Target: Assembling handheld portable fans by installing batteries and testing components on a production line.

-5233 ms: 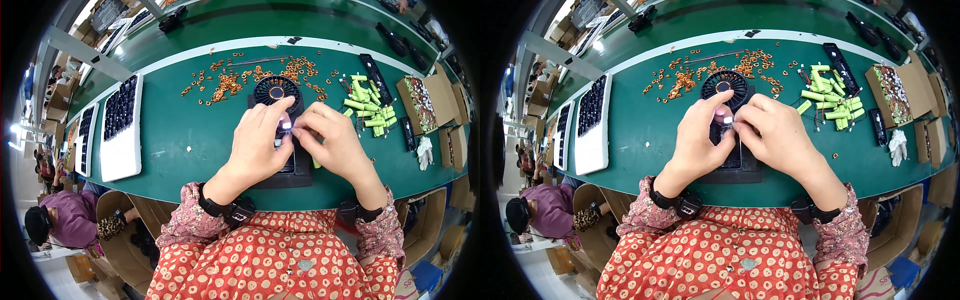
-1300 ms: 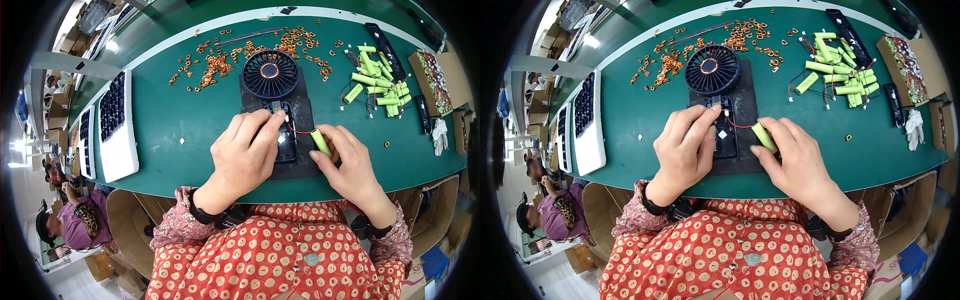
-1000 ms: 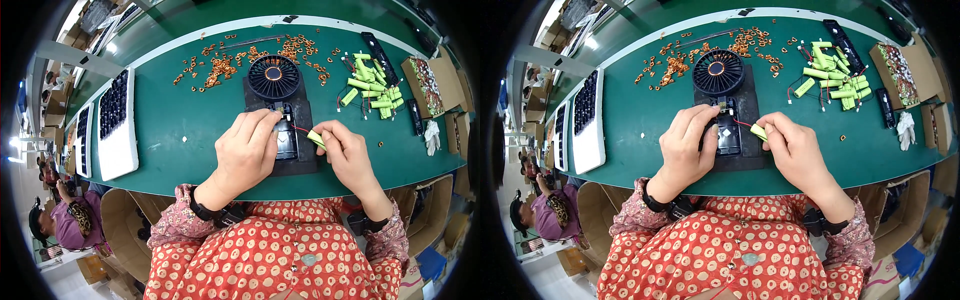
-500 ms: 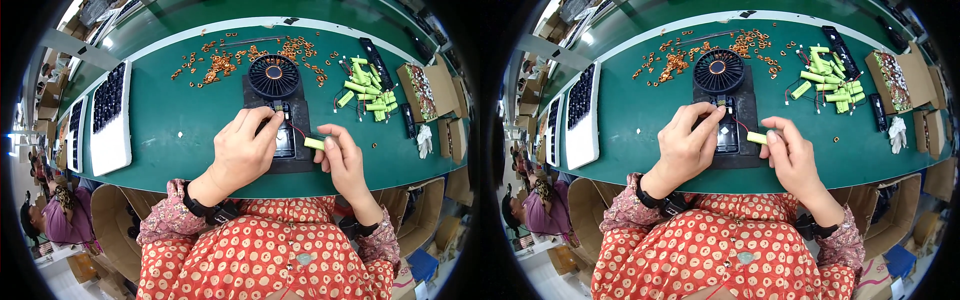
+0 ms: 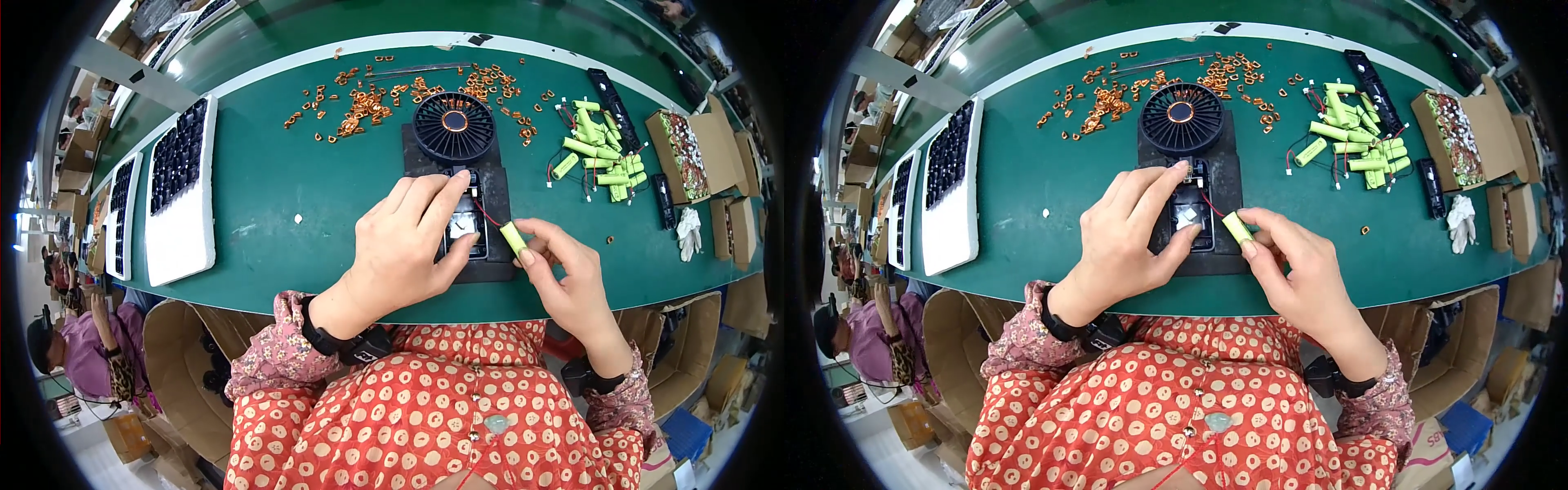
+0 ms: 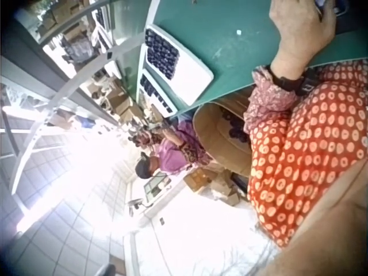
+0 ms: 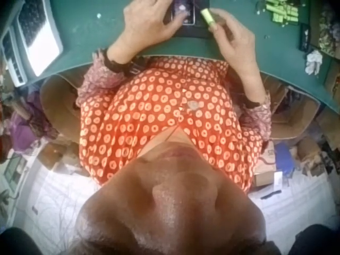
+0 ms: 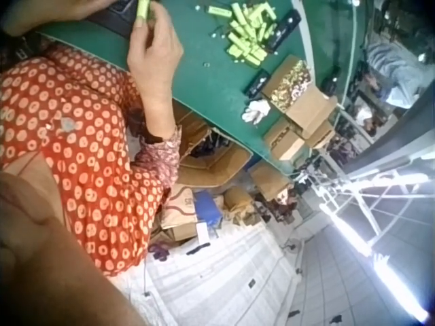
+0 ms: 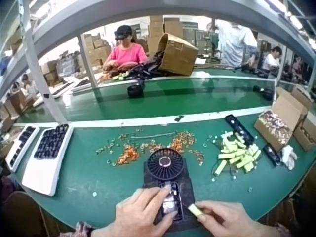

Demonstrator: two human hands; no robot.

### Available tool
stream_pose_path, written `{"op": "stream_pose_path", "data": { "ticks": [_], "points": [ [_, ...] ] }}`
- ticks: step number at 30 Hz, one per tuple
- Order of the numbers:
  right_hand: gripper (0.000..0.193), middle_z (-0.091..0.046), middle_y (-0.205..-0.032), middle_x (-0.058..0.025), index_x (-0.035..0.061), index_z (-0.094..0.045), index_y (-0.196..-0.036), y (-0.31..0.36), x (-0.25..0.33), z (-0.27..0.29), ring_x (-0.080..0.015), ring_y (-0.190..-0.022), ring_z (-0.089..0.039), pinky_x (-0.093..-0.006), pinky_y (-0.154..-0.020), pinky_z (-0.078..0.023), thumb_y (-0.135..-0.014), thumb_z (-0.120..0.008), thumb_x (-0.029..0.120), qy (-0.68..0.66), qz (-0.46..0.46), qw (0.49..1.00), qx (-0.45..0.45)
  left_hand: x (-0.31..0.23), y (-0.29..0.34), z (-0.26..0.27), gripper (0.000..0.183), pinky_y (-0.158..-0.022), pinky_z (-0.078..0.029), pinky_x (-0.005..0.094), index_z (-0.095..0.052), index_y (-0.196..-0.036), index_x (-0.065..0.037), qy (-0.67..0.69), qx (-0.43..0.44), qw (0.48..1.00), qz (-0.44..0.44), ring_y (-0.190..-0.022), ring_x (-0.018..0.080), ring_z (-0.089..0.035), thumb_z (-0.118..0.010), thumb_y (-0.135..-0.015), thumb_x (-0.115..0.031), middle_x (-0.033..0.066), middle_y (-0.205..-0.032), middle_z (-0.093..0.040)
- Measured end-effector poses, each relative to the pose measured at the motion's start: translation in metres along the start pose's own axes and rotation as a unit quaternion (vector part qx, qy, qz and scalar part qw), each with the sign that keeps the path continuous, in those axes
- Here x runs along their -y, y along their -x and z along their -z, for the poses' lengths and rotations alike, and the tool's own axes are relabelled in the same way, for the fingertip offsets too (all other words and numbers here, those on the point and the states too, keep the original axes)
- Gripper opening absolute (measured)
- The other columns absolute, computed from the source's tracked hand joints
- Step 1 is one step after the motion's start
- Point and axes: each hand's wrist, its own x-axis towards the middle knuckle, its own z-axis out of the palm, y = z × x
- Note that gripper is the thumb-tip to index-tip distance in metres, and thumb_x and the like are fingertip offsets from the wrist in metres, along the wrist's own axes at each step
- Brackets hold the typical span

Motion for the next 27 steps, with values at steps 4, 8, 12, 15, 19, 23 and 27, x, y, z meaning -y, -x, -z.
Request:
{"op": "stream_pose_path", "data": {
  "ticks": [4,8,12,15,19,23,27],
  "points": [
    [0.039,-0.066,-0.087,-0.0047,0.003,-0.046,-0.135,-0.013,0.019,0.004,-0.0062,-0.069,-0.059,-0.0224,-0.059,-0.051,-0.099,-0.056,0.012,-0.408,-0.258,0.868,0.115,-0.002,-0.001,0.001,0.062,-0.07,-0.053,0.0329,-0.06,-0.123,-0.004,0.004,0.015,1.0,0.01,-0.088,0.0254,-0.063,-0.081,-0.066,-0.016,0.0093,-0.106,-0.063],
    [0.04,-0.066,-0.089,-0.0076,0.0004,-0.042,-0.138,-0.021,0.025,-0.006,-0.0082,-0.069,-0.06,-0.0221,-0.06,-0.051,-0.1,-0.053,0.009,-0.52,-0.295,0.79,0.134,-0.002,0.0,-0.004,0.061,-0.069,-0.053,0.0334,-0.061,-0.121,-0.004,-0.005,0.004,1.0,0.017,-0.087,0.0248,-0.063,-0.08,-0.065,-0.014,0.0095,-0.105,-0.063],
    [0.046,-0.065,-0.092,-0.0061,-0.0007,-0.045,-0.137,-0.018,0.025,-0.017,-0.0084,-0.069,-0.059,-0.0241,-0.061,-0.052,-0.094,-0.061,0.008,-0.442,-0.21,0.866,0.102,0.004,-0.001,-0.008,0.051,-0.066,-0.053,0.0335,-0.063,-0.115,-0.005,-0.004,-0.028,1.0,0.0,-0.084,0.0247,-0.064,-0.077,-0.065,-0.008,0.0081,-0.098,-0.065],
    [0.052,-0.064,-0.092,-0.0056,-0.0013,-0.048,-0.136,-0.021,0.025,-0.021,-0.0093,-0.067,-0.058,-0.0252,-0.062,-0.051,-0.088,-0.068,0.007,-0.304,-0.12,0.94,0.095,0.006,-0.001,-0.007,0.042,-0.065,-0.053,0.0335,-0.063,-0.106,-0.005,0.002,-0.035,0.999,0.005,-0.081,0.0248,-0.064,-0.076,-0.066,-0.005,0.007,-0.095,-0.065],
    [0.059,-0.057,-0.092,-0.0101,-0.0006,-0.05,-0.134,-0.026,0.022,-0.018,-0.0206,-0.072,-0.059,-0.0299,-0.065,-0.051,-0.08,-0.074,0.008,-0.107,-0.018,0.991,0.082,0.011,0.0,-0.012,0.025,-0.064,-0.05,0.032,-0.061,-0.091,-0.007,0.005,-0.053,0.999,0.0,-0.079,0.0215,-0.061,-0.072,-0.069,-0.008,0.0037,-0.093,-0.063],
    [0.063,-0.053,-0.097,-0.0124,-0.0018,-0.049,-0.135,-0.027,0.006,-0.03,-0.0284,-0.083,-0.058,-0.0355,-0.066,-0.051,-0.078,-0.074,0.01,-0.014,0.095,0.995,0.034,0.011,0.001,-0.014,0.018,-0.065,-0.049,0.0329,-0.062,-0.085,-0.007,0.007,-0.049,0.999,0.008,-0.079,0.0213,-0.06,-0.072,-0.07,-0.007,0.0031,-0.093,-0.062],
    [0.064,-0.053,-0.098,-0.0123,-0.0032,-0.048,-0.135,-0.028,0.005,-0.033,-0.028,-0.085,-0.058,-0.0363,-0.066,-0.052,-0.078,-0.074,0.009,0.011,0.109,0.994,0.028,0.013,0.001,-0.013,0.012,-0.07,-0.046,0.0342,-0.064,-0.082,-0.007,0.043,-0.036,0.998,0.033,-0.083,0.0222,-0.06,-0.07,-0.072,-0.004,0.0032,-0.095,-0.062]
  ]
}}
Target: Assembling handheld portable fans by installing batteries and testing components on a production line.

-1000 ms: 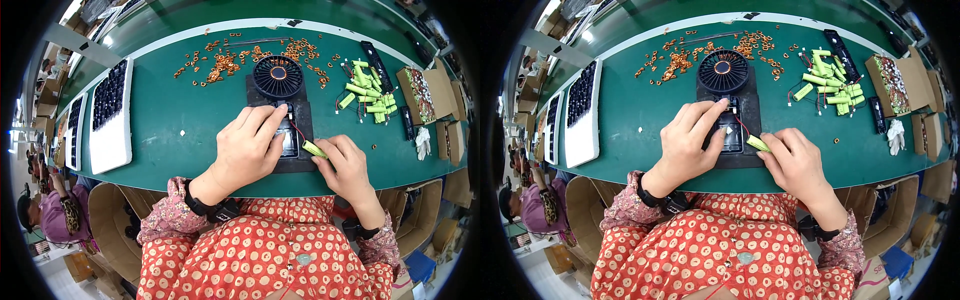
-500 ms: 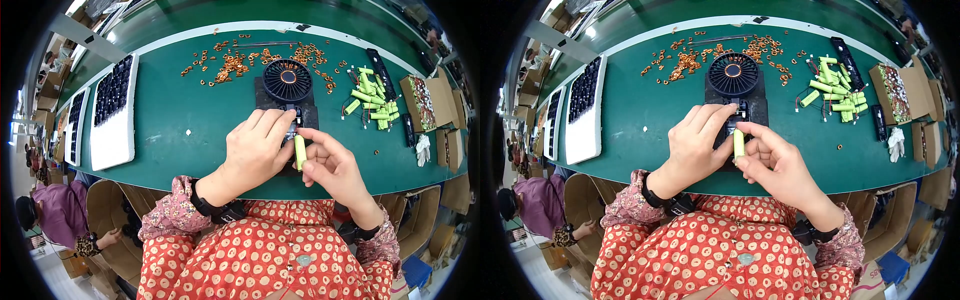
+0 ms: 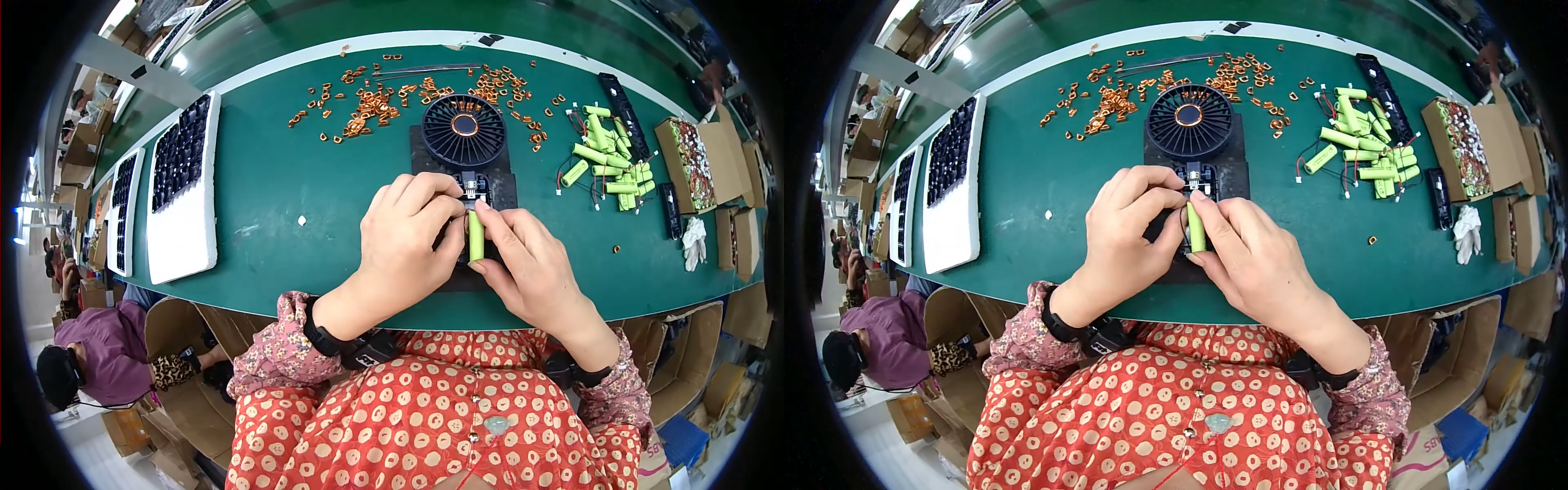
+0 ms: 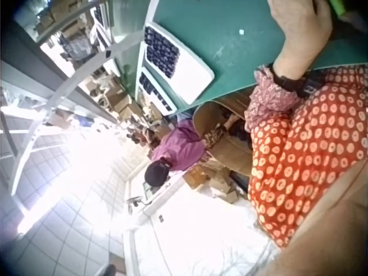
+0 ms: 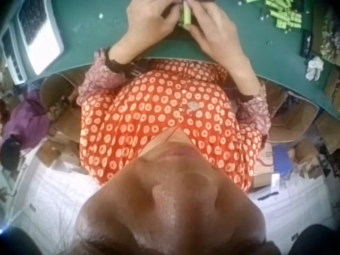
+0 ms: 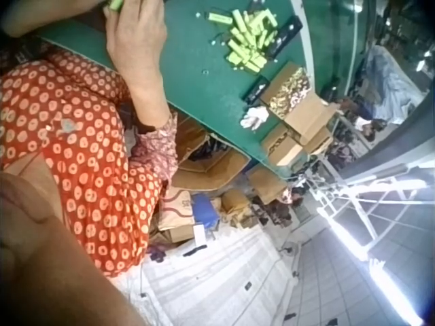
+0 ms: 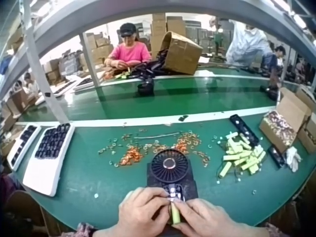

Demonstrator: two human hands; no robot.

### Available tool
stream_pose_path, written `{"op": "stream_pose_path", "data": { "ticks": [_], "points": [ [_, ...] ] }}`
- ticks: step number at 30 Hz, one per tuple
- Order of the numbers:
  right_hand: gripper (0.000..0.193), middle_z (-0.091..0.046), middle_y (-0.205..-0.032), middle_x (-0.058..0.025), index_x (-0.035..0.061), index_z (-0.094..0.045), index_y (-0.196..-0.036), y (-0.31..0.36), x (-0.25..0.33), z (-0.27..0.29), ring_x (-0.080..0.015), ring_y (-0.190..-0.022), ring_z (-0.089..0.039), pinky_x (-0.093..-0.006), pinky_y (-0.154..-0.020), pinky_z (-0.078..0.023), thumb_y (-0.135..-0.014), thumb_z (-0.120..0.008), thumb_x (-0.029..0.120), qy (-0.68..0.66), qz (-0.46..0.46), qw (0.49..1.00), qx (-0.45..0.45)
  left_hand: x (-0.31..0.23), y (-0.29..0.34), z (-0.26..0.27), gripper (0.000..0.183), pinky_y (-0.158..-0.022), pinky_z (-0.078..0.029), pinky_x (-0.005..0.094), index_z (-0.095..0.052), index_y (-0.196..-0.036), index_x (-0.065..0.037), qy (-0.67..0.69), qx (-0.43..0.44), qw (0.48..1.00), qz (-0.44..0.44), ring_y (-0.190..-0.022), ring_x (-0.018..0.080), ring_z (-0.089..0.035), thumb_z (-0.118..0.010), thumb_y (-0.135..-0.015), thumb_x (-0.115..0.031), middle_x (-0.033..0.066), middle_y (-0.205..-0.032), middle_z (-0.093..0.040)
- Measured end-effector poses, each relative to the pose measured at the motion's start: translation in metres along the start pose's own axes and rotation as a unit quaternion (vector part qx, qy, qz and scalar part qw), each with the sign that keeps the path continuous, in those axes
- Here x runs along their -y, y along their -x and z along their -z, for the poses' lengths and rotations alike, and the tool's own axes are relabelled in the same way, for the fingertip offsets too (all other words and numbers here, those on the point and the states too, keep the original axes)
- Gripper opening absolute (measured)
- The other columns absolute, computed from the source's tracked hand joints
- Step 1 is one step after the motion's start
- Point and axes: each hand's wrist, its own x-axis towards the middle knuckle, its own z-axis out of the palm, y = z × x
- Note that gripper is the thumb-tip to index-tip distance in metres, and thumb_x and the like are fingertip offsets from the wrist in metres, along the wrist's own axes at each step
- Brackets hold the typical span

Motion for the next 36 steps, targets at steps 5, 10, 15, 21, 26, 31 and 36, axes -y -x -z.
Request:
{"op": "stream_pose_path", "data": {
  "ticks": [5,10,15,21,26,31,36],
  "points": [
    [0.063,-0.053,-0.1,-0.0125,-0.0038,-0.048,-0.133,-0.001,0.004,0.002,-0.0283,-0.088,-0.059,-0.0363,-0.065,-0.053,-0.076,-0.074,0.006,0.047,-0.012,0.999,0.014,0.007,-0.002,0.011,0.012,-0.073,-0.045,0.0356,-0.067,-0.087,-0.005,0.048,0.031,0.998,-0.009,-0.086,0.0225,-0.06,-0.067,-0.075,-0.002,0.0039,-0.097,-0.063],
    [0.058,-0.053,-0.102,-0.0124,-0.0032,-0.05,-0.13,-0.002,0.004,0.004,-0.0279,-0.089,-0.06,-0.0354,-0.064,-0.054,-0.077,-0.073,0.007,0.064,-0.008,0.998,0.03,0.004,-0.004,0.016,0.016,-0.074,-0.045,0.0359,-0.07,-0.091,-0.005,0.069,0.07,0.995,-0.003,-0.087,0.0217,-0.06,-0.072,-0.075,-0.006,0.0043,-0.1,-0.063],
    [0.054,-0.052,-0.104,-0.0127,-0.0024,-0.052,-0.127,-0.002,0.004,0.006,-0.0279,-0.091,-0.059,-0.0367,-0.066,-0.054,-0.079,-0.073,0.008,0.046,-0.028,0.997,0.048,0.001,0.002,0.008,0.014,-0.076,-0.046,0.0356,-0.071,-0.087,-0.004,0.051,0.046,0.998,0.004,-0.088,0.0221,-0.06,-0.074,-0.074,-0.006,0.0047,-0.101,-0.063],
    [0.054,-0.052,-0.104,-0.0118,-0.0016,-0.055,-0.126,-0.001,0.005,0.008,-0.027,-0.093,-0.059,-0.0366,-0.065,-0.053,-0.078,-0.074,0.011,0.03,-0.03,0.998,0.048,-0.003,0.005,0.007,0.016,-0.077,-0.05,0.0351,-0.071,-0.089,-0.003,0.05,0.028,0.998,0.027,-0.09,0.0241,-0.062,-0.075,-0.073,-0.002,0.0082,-0.101,-0.064],
    [0.054,-0.05,-0.101,-0.0104,-0.0012,-0.056,-0.126,-0.002,0.003,0.008,-0.0253,-0.093,-0.058,-0.0339,-0.064,-0.053,-0.077,-0.075,0.012,0.057,-0.037,0.996,0.05,-0.004,0.003,0.007,0.017,-0.077,-0.053,0.0335,-0.07,-0.088,-0.002,0.057,0.014,0.997,0.043,-0.092,0.0252,-0.066,-0.076,-0.072,0.001,0.0114,-0.101,-0.067],
    [0.054,-0.05,-0.1,-0.0093,-0.0023,-0.057,-0.126,-0.002,0.01,0.006,-0.0223,-0.089,-0.057,-0.0305,-0.064,-0.053,-0.078,-0.074,0.016,0.118,-0.024,0.992,0.049,-0.005,0.006,0.005,0.02,-0.074,-0.054,0.033,-0.069,-0.089,-0.002,0.004,0.011,1.0,-0.01,-0.089,0.0265,-0.066,-0.076,-0.071,0.001,0.0112,-0.1,-0.067],
    [0.051,-0.05,-0.097,-0.0089,-0.0085,-0.057,-0.123,-0.007,0.017,0.006,-0.0189,-0.086,-0.056,-0.0276,-0.065,-0.053,-0.082,-0.069,0.02,0.207,0.003,0.976,0.073,-0.01,0.005,0.013,0.023,-0.074,-0.054,0.0344,-0.069,-0.096,-0.001,-0.084,0.065,0.992,-0.068,-0.092,0.0287,-0.065,-0.071,-0.073,-0.002,0.0126,-0.108,-0.064]
  ]
}}
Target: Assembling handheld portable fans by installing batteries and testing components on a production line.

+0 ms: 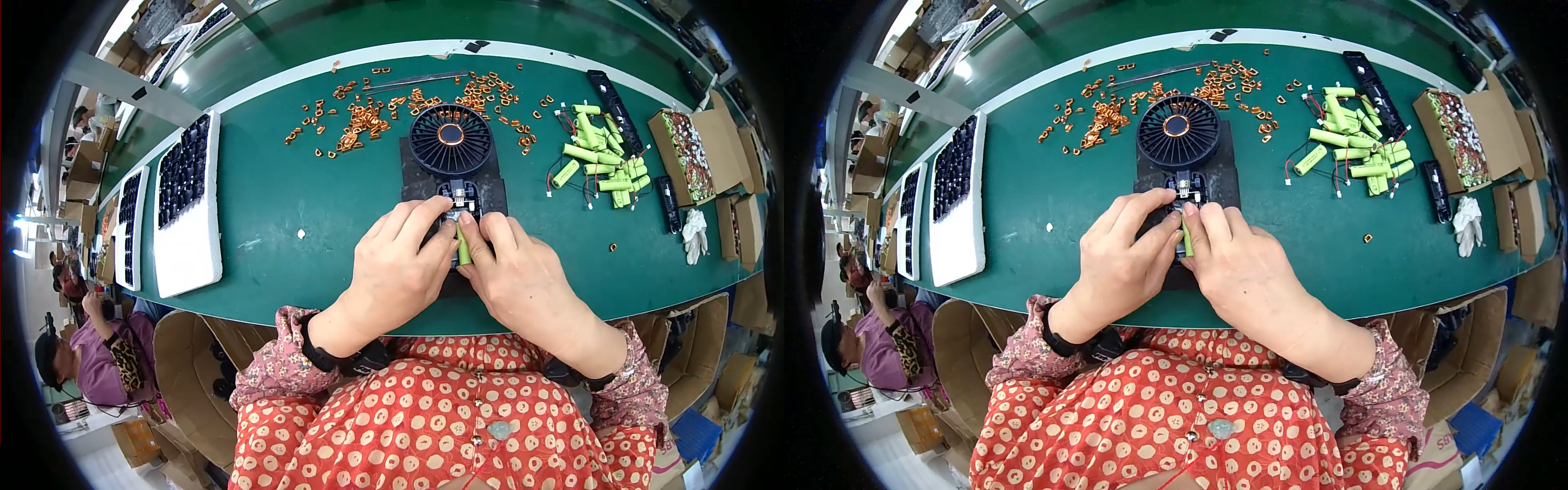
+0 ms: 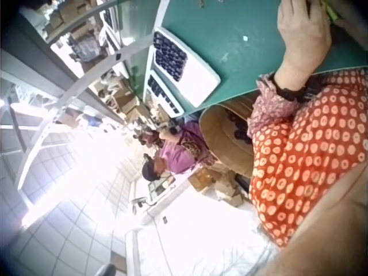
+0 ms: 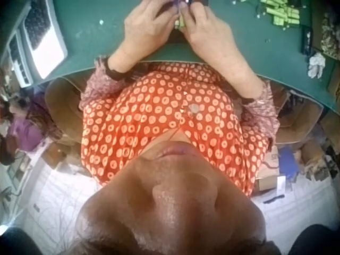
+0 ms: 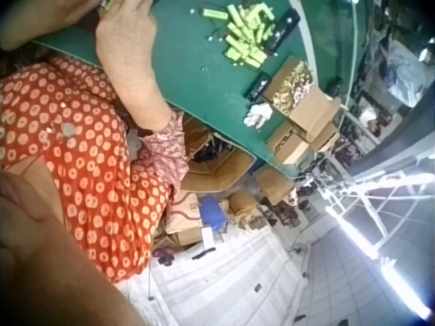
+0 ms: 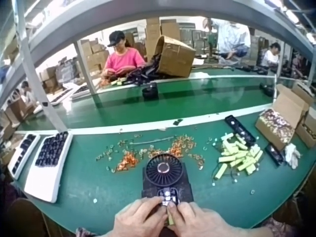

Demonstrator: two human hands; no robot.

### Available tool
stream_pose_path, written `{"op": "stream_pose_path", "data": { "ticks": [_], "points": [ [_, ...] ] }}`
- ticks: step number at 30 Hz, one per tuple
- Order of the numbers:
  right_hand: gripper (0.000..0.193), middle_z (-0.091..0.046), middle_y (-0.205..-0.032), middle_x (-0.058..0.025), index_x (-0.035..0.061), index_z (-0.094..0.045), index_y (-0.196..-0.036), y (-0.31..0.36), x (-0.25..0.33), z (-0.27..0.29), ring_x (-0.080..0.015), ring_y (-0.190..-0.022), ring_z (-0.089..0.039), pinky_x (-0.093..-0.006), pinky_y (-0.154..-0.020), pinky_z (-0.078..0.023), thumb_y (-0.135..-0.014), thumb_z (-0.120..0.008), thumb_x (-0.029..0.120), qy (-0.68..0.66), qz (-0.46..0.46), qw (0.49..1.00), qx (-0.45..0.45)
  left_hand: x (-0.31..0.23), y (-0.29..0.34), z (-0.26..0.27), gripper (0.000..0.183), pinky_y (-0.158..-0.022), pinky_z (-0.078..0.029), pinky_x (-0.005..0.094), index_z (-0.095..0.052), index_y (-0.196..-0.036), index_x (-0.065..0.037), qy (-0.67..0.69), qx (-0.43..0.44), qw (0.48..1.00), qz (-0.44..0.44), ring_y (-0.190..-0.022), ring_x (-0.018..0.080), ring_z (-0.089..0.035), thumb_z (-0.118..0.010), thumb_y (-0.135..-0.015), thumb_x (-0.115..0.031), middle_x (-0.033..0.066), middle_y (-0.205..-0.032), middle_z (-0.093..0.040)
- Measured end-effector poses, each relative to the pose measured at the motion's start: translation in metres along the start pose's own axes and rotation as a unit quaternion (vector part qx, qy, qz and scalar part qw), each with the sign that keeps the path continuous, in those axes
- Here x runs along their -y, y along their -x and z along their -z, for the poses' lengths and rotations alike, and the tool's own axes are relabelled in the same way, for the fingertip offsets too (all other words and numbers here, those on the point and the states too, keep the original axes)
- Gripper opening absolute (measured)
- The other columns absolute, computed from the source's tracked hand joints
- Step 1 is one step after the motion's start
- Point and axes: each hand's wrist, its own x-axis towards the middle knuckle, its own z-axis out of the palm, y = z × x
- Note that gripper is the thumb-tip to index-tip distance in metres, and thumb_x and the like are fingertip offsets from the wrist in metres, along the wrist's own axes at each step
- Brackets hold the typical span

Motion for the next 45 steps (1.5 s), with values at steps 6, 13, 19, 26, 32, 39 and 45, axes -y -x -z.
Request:
{"op": "stream_pose_path", "data": {
  "ticks": [6,13,19,26,32,39,45],
  "points": [
    [0.045,-0.052,-0.098,-0.0119,-0.0151,-0.059,-0.113,-0.007,0.004,0.005,-0.0199,-0.086,-0.058,-0.0266,-0.062,-0.054,-0.081,-0.066,0.015,0.04,0.041,0.998,0.018,0.0,0.004,0.005,0.031,-0.079,-0.053,0.0383,-0.067,-0.102,0.001,0.07,-0.002,0.998,0.006,-0.097,0.0319,-0.063,-0.068,-0.071,-0.001,0.0161,-0.114,-0.062],
    [0.043,-0.052,-0.099,-0.0147,-0.0148,-0.057,-0.113,-0.003,0.003,0.001,-0.023,-0.086,-0.059,-0.0302,-0.063,-0.054,-0.084,-0.065,0.016,0.022,0.033,0.999,0.013,0.002,0.006,0.005,0.03,-0.085,-0.052,0.0381,-0.066,-0.106,0.0,0.125,-0.026,0.991,0.044,-0.102,0.0324,-0.064,-0.068,-0.077,-0.002,0.0158,-0.116,-0.063],
    [0.043,-0.053,-0.101,-0.0138,-0.0045,-0.055,-0.123,0.005,-0.009,0.008,-0.0298,-0.088,-0.062,-0.0405,-0.068,-0.053,-0.091,-0.064,0.022,-0.127,-0.061,0.99,0.015,0.085,-0.011,0.008,0.011,-0.077,-0.052,0.0383,-0.067,-0.096,-0.006,0.003,-0.077,0.986,0.149,-0.09,0.0304,-0.064,-0.065,-0.086,-0.008,0.0101,-0.096,-0.065],
    [0.012,-0.061,-0.089,-0.0079,0.0078,-0.063,-0.101,0.017,-0.076,-0.006,-0.0291,-0.077,-0.065,-0.0397,-0.065,-0.053,-0.089,-0.063,0.01,-0.081,-0.14,0.971,-0.174,0.124,-0.023,0.002,0.006,-0.07,-0.051,0.0369,-0.071,-0.086,-0.007,-0.103,-0.038,0.986,0.128,-0.081,0.0262,-0.063,-0.068,-0.084,-0.012,0.0067,-0.082,-0.061],
    [0.007,-0.061,-0.076,-0.0075,0.0111,-0.068,-0.09,0.031,-0.105,0.003,-0.0273,-0.07,-0.065,-0.0393,-0.058,-0.052,-0.087,-0.065,0.017,0.115,-0.27,0.949,-0.114,0.121,-0.024,0.006,0.005,-0.066,-0.051,0.0337,-0.069,-0.086,-0.007,-0.082,-0.015,0.984,0.158,-0.073,0.0225,-0.062,-0.07,-0.082,-0.01,0.0063,-0.082,-0.061],
    [0.01,-0.061,-0.087,-0.0076,0.0076,-0.068,-0.089,-0.03,-0.129,-0.005,-0.0272,-0.082,-0.063,-0.0396,-0.069,-0.05,-0.087,-0.065,0.017,0.003,-0.144,0.979,-0.144,0.119,-0.031,0.013,0.008,-0.065,-0.05,0.034,-0.064,-0.082,-0.005,-0.01,0.061,0.965,0.253,-0.071,0.0203,-0.063,-0.07,-0.08,-0.009,0.0058,-0.08,-0.06],
    [0.007,-0.058,-0.087,-0.0089,0.0079,-0.066,-0.087,-0.047,-0.135,-0.019,-0.0291,-0.09,-0.062,-0.0435,-0.076,-0.05,-0.086,-0.064,0.014,-0.011,-0.155,0.986,-0.052,0.119,-0.025,0.016,0.01,-0.064,-0.049,0.0322,-0.064,-0.082,-0.004,0.013,0.068,0.954,0.291,-0.066,0.0194,-0.061,-0.072,-0.08,-0.011,0.0055,-0.079,-0.06]
  ]
}}
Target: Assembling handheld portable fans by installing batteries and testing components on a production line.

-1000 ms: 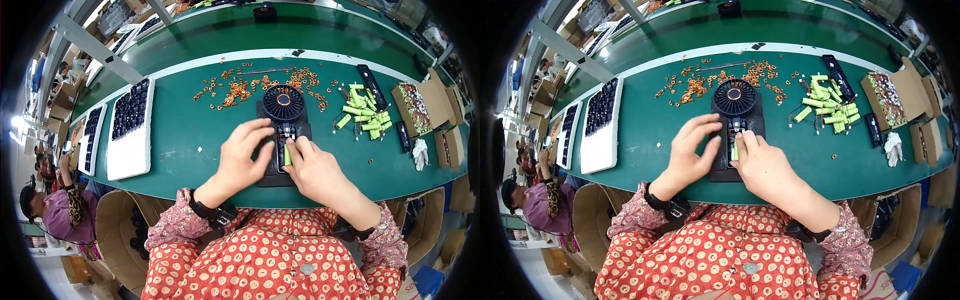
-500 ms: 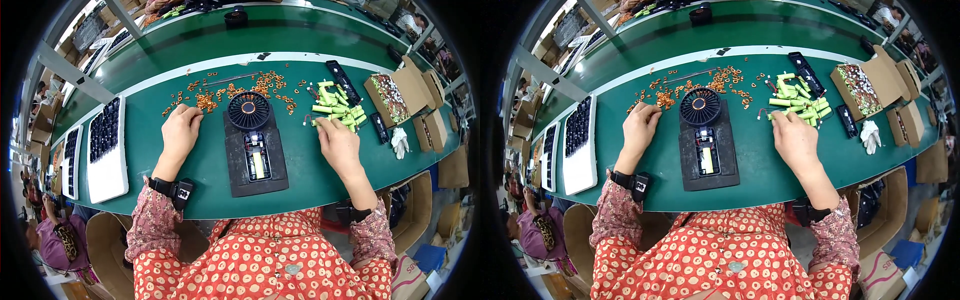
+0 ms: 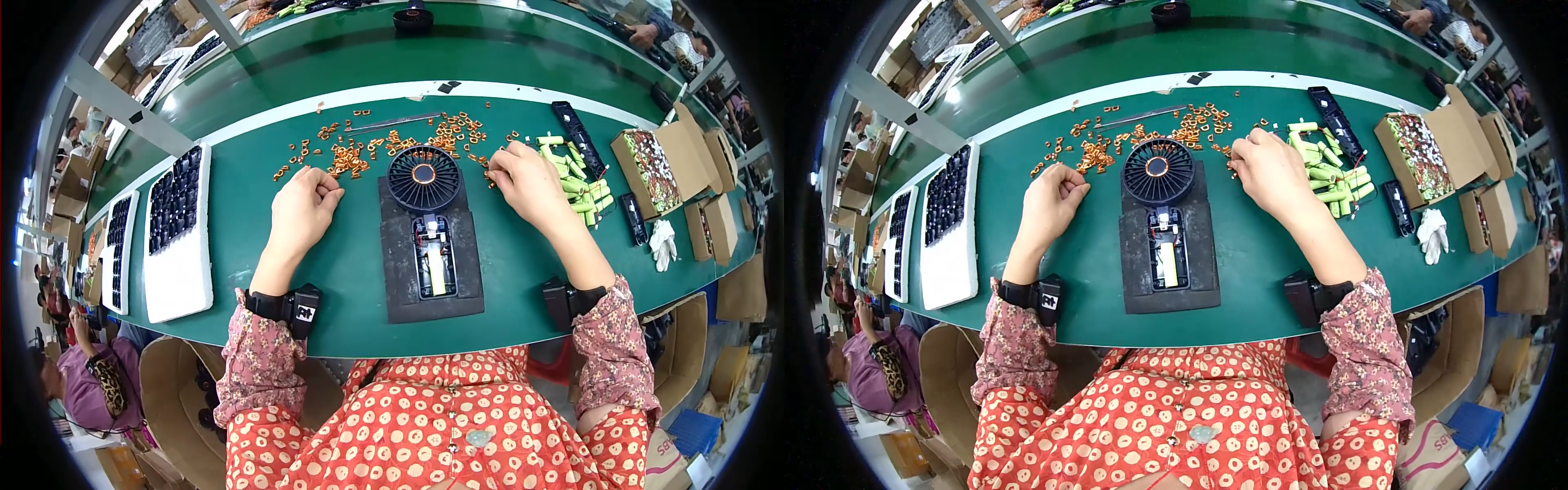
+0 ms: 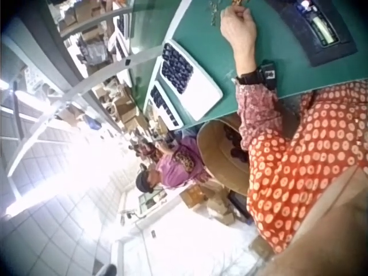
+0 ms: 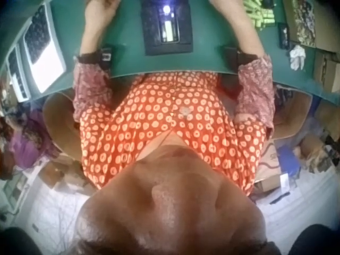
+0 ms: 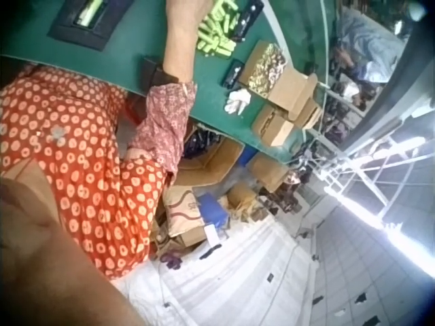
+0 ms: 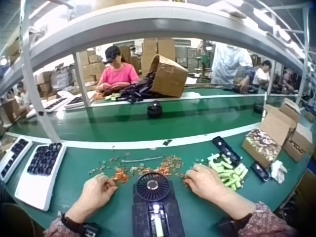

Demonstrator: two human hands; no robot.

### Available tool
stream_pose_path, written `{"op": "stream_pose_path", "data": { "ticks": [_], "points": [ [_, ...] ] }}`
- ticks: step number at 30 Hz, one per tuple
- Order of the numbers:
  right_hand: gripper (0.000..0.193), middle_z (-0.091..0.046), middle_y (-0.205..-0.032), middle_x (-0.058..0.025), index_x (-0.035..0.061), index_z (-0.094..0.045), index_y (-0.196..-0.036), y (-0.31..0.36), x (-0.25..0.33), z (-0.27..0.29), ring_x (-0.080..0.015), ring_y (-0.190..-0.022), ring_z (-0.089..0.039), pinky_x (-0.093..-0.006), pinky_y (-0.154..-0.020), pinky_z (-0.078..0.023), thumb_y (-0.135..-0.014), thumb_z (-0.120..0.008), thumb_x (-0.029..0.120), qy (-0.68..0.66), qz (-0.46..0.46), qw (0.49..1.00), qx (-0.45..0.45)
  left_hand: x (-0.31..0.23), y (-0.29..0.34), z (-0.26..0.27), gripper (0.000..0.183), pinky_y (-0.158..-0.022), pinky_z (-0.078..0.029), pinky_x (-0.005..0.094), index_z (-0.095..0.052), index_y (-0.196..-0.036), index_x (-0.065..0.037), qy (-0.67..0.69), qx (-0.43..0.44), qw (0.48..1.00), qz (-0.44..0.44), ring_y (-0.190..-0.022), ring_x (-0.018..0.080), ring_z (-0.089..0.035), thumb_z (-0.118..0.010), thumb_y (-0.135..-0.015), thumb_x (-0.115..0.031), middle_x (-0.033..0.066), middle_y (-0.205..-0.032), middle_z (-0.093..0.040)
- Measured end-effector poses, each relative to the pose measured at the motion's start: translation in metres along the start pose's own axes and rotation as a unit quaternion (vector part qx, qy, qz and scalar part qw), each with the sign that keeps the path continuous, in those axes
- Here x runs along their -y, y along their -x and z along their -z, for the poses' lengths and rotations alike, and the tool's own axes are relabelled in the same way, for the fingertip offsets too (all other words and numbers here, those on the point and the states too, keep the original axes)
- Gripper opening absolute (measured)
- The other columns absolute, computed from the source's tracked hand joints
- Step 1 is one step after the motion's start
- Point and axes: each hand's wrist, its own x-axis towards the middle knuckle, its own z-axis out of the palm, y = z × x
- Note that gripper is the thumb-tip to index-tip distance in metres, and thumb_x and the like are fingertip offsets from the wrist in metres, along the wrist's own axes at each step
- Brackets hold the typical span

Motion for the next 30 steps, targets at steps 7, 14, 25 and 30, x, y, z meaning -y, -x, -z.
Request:
{"op": "stream_pose_path", "data": {
  "ticks": [7,14,25,30],
  "points": [
    [0.008,-0.058,-0.091,-0.0098,0.0065,-0.057,-0.096,0.005,0.01,0.001,-0.0312,-0.089,-0.061,-0.0429,-0.077,-0.048,-0.089,-0.06,0.01,0.0,-0.016,1.0,0.026,-0.012,0.007,-0.001,0.009,-0.06,-0.049,0.027,-0.062,-0.085,0.0,0.131,-0.036,0.991,-0.01,-0.064,0.0126,-0.059,-0.07,-0.083,-0.004,0.0069,-0.075,-0.063],
    [0.014,-0.063,-0.096,-0.0135,0.0047,-0.059,-0.1,0.003,0.012,-0.002,-0.0335,-0.093,-0.063,-0.0465,-0.079,-0.05,-0.09,-0.059,0.014,-0.023,-0.062,0.997,0.046,-0.038,0.044,-0.01,0.009,-0.065,-0.051,0.0205,-0.065,-0.093,0.001,0.321,-0.012,0.946,0.051,-0.07,0.0049,-0.059,-0.069,-0.087,-0.004,0.0013,-0.079,-0.065],
    [0.007,-0.06,-0.09,-0.0112,0.0058,-0.059,-0.088,0.014,0.019,0.002,-0.0326,-0.085,-0.062,-0.0456,-0.075,-0.048,-0.085,-0.063,0.011,-0.07,-0.051,0.995,0.05,-0.049,0.062,-0.017,0.009,-0.066,-0.051,0.0213,-0.068,-0.093,0.001,0.331,-0.031,0.941,0.056,-0.071,0.0054,-0.061,-0.07,-0.087,-0.006,0.0015,-0.08,-0.068],
    [0.006,-0.061,-0.09,-0.0117,0.0042,-0.056,-0.088,0.013,0.015,0.003,-0.0333,-0.082,-0.061,-0.0434,-0.074,-0.048,-0.088,-0.06,0.009,-0.113,-0.064,0.984,-0.119,-0.053,0.063,-0.021,0.009,-0.075,-0.05,0.0226,-0.069,-0.094,-0.001,0.34,-0.006,0.938,0.06,-0.079,0.007,-0.061,-0.071,-0.087,-0.006,0.0005,-0.087,-0.067]
  ]
}}
